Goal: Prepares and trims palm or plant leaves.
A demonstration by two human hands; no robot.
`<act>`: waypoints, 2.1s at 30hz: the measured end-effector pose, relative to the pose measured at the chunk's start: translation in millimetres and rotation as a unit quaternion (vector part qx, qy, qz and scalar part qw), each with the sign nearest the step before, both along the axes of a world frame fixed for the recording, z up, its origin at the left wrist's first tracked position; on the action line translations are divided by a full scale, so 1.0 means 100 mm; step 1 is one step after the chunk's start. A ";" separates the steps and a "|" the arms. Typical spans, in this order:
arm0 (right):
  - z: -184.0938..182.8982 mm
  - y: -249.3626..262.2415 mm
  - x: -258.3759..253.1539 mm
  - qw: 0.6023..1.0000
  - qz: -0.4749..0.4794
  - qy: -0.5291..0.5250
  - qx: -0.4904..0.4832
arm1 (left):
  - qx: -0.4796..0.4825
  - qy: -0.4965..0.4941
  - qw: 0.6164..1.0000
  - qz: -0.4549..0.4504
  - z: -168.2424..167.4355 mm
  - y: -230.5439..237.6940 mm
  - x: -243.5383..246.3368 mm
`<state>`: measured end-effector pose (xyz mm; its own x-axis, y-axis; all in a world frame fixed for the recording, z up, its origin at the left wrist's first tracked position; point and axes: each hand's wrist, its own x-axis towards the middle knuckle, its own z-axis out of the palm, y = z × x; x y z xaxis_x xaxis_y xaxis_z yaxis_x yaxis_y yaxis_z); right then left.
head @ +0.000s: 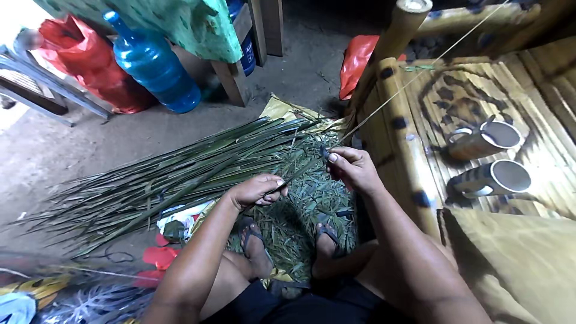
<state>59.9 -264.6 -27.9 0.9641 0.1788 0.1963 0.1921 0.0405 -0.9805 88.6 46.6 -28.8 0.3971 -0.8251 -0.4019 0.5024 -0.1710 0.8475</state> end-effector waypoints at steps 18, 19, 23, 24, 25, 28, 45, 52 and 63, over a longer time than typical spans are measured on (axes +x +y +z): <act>0.26 -0.32 0.05 0.978 -0.175 0.078 0.078 | 0.028 0.014 0.999 -0.030 -0.07 0.29 -0.13; 0.22 -0.23 0.02 0.981 -0.154 0.094 0.068 | 0.025 0.019 0.999 -0.024 -0.07 0.29 -0.13; -0.02 0.10 -0.03 0.992 -0.054 0.106 0.049 | 0.018 0.026 0.999 -0.011 -0.08 0.29 -0.12; -0.03 0.10 -0.02 0.992 -0.048 0.106 0.047 | 0.020 0.024 0.999 -0.013 -0.08 0.29 -0.11; -0.02 0.07 0.00 0.991 -0.059 0.113 0.043 | 0.025 0.022 0.999 -0.013 -0.08 0.30 -0.12; 0.12 -0.21 0.11 0.975 -0.158 0.138 0.078 | 0.053 0.019 0.998 -0.008 -0.08 0.34 -0.14; 0.16 -0.25 0.10 0.960 -0.190 0.149 0.145 | 0.093 -0.093 0.990 0.050 0.06 0.01 -0.28; 0.15 0.01 -0.01 0.985 -0.104 0.132 0.035 | 0.083 -0.080 0.984 0.133 0.09 -0.16 -0.32; -0.11 0.47 -0.21 0.986 0.137 0.096 -0.002 | 0.015 -0.008 0.983 0.183 0.11 -0.25 -0.32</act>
<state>38.6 -217.5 -38.6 0.8992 0.4372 0.0135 -0.0148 0.0612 -0.9980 57.0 21.7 -17.6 0.6711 -0.6146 -0.4146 0.5216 -0.0059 0.8532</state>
